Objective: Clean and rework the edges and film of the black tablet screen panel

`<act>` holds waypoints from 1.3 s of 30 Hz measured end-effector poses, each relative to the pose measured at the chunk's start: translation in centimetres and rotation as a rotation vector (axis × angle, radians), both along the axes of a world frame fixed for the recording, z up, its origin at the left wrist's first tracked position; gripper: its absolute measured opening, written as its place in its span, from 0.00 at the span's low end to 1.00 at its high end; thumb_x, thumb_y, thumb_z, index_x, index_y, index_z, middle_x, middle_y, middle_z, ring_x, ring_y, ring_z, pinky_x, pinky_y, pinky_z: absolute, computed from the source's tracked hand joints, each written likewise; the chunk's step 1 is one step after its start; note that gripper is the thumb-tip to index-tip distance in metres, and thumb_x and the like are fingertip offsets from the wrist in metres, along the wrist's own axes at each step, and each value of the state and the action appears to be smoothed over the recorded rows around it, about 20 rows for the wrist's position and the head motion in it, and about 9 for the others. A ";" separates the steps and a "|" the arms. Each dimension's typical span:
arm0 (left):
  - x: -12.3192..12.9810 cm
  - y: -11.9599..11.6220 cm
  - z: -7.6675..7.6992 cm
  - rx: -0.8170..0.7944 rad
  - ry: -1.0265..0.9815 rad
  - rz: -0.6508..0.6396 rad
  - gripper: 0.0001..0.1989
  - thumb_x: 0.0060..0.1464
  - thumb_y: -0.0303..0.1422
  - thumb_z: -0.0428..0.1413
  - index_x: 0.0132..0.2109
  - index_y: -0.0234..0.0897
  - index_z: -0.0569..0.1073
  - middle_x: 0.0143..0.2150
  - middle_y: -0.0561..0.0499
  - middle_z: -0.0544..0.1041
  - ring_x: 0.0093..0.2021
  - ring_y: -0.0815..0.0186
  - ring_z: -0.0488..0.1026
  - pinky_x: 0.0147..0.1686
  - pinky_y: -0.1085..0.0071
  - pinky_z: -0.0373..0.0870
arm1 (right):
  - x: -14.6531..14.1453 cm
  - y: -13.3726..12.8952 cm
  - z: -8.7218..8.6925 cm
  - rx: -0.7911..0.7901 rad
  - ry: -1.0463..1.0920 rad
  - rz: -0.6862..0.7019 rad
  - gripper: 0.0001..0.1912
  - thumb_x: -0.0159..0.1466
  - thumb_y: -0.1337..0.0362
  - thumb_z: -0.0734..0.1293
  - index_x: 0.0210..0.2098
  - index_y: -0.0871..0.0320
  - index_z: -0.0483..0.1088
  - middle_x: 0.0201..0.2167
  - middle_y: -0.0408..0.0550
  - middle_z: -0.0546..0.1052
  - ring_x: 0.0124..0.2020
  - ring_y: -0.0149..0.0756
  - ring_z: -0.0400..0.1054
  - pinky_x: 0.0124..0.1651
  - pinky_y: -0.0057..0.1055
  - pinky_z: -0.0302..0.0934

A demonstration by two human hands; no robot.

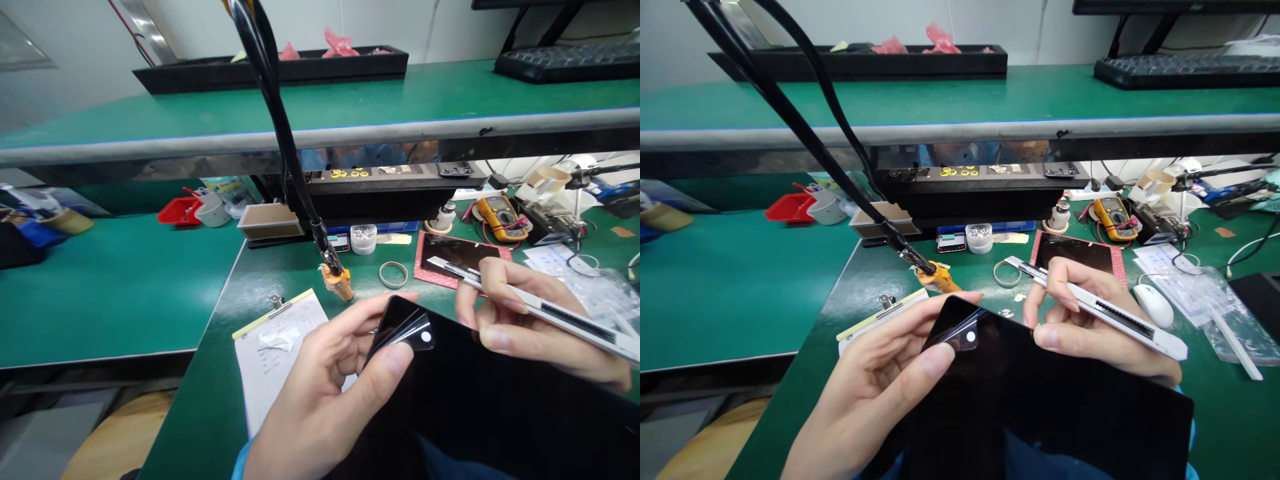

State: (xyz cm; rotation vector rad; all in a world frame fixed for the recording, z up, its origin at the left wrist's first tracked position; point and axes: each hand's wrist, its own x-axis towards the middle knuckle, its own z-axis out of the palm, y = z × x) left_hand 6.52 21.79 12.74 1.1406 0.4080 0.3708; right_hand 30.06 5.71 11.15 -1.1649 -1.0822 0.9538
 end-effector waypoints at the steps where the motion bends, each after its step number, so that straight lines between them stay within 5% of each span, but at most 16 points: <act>1: 0.0 0.0 -0.1 0.000 -0.001 0.005 0.14 0.72 0.44 0.77 0.61 0.53 0.95 0.57 0.52 0.97 0.51 0.63 0.94 0.50 0.81 0.86 | 0.0 0.0 0.0 0.001 0.008 -0.002 0.29 0.78 0.55 0.83 0.36 0.52 0.60 0.37 0.39 0.81 0.23 0.26 0.55 0.21 0.24 0.42; 8: 0.5 -0.4 0.5 -0.026 0.021 0.054 0.17 0.62 0.49 0.83 0.56 0.57 0.97 0.57 0.54 0.97 0.52 0.62 0.95 0.48 0.81 0.87 | 0.1 0.4 -0.2 0.009 -0.007 -0.011 0.30 0.78 0.55 0.83 0.35 0.52 0.60 0.37 0.39 0.82 0.23 0.26 0.56 0.21 0.24 0.42; 15: 0.6 -0.5 -0.1 -0.077 -0.087 0.049 0.08 0.71 0.37 0.78 0.55 0.54 0.97 0.57 0.53 0.97 0.51 0.62 0.96 0.49 0.80 0.88 | 0.0 0.2 -0.3 0.003 -0.004 -0.033 0.30 0.77 0.54 0.85 0.35 0.52 0.61 0.36 0.39 0.83 0.22 0.26 0.55 0.20 0.24 0.42; 22: 0.9 -0.3 0.5 -0.125 -0.086 0.036 0.08 0.70 0.36 0.79 0.54 0.52 0.97 0.54 0.51 0.97 0.52 0.59 0.96 0.51 0.77 0.89 | -0.3 0.7 0.0 -0.038 -0.031 -0.088 0.34 0.74 0.47 0.86 0.33 0.51 0.59 0.32 0.42 0.81 0.20 0.27 0.56 0.18 0.26 0.43; 27: 1.0 -0.1 0.5 -0.127 -0.079 0.023 0.08 0.69 0.36 0.79 0.54 0.52 0.97 0.52 0.51 0.98 0.53 0.58 0.96 0.53 0.76 0.89 | -0.3 0.6 0.2 -0.018 0.011 -0.067 0.30 0.75 0.54 0.85 0.33 0.52 0.62 0.35 0.42 0.82 0.23 0.28 0.58 0.21 0.25 0.46; 32: 1.0 0.0 0.3 -0.145 -0.071 0.020 0.09 0.72 0.33 0.77 0.55 0.51 0.96 0.53 0.50 0.97 0.53 0.58 0.96 0.56 0.73 0.89 | -0.2 0.4 0.3 -0.105 0.026 -0.067 0.33 0.75 0.51 0.86 0.34 0.52 0.60 0.36 0.42 0.81 0.25 0.28 0.61 0.26 0.25 0.51; 39: 1.1 0.0 0.3 -0.103 -0.062 0.041 0.11 0.68 0.33 0.80 0.55 0.50 0.96 0.51 0.52 0.97 0.49 0.63 0.95 0.51 0.78 0.87 | -0.1 0.6 0.0 0.001 -0.035 -0.072 0.30 0.77 0.55 0.84 0.34 0.52 0.61 0.34 0.42 0.81 0.23 0.28 0.59 0.22 0.25 0.49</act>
